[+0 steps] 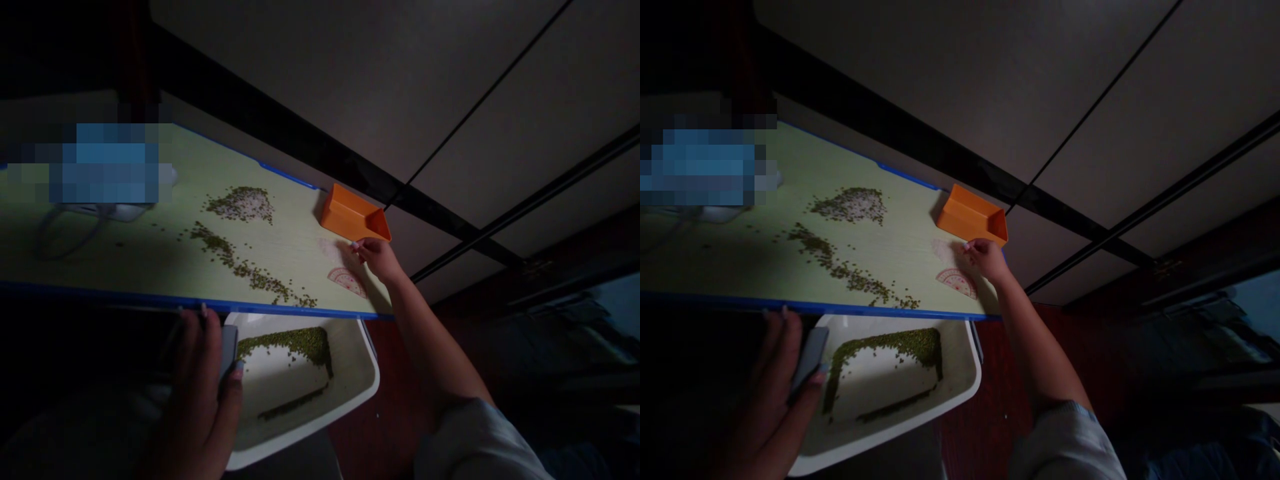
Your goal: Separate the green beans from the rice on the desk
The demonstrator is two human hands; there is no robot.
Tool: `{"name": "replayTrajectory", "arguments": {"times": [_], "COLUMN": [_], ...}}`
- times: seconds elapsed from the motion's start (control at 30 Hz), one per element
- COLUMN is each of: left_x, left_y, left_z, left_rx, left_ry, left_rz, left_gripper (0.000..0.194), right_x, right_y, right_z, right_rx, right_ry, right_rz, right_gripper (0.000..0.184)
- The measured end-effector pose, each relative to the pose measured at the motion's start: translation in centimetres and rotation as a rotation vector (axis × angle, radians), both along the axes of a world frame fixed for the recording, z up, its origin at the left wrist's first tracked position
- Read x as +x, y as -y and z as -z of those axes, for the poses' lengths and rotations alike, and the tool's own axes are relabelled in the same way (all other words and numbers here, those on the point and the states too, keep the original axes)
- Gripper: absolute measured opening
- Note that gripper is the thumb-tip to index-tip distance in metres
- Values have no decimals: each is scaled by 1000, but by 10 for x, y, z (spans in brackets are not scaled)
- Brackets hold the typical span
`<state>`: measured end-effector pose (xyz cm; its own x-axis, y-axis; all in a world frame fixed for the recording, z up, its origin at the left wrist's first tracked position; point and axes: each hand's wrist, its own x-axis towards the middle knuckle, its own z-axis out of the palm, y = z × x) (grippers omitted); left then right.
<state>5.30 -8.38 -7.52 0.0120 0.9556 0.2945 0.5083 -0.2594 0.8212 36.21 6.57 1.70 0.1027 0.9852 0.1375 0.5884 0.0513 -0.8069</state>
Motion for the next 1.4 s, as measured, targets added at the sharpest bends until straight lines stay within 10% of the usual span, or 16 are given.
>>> {"name": "replayTrajectory", "arguments": {"times": [0.33,0.63,1.07,1.4], "left_x": [-1,-1,0,2], "left_y": [2,2,2,3], "left_z": [0,-2,0,-7], "left_rx": [8,8,-46,-50], "left_ry": [0,-7,-12,-12], "left_rz": [-9,-6,-1,-2], "left_gripper": [73,73,72,71], "right_x": [2,9,11,2], "right_y": [12,22,31,33], "right_z": [2,18,26,28], "right_rx": [232,238,379,392], "right_ry": [362,209,13,97], "right_rz": [-173,-201,-173,-119], "right_gripper": [14,19,84,33]}}
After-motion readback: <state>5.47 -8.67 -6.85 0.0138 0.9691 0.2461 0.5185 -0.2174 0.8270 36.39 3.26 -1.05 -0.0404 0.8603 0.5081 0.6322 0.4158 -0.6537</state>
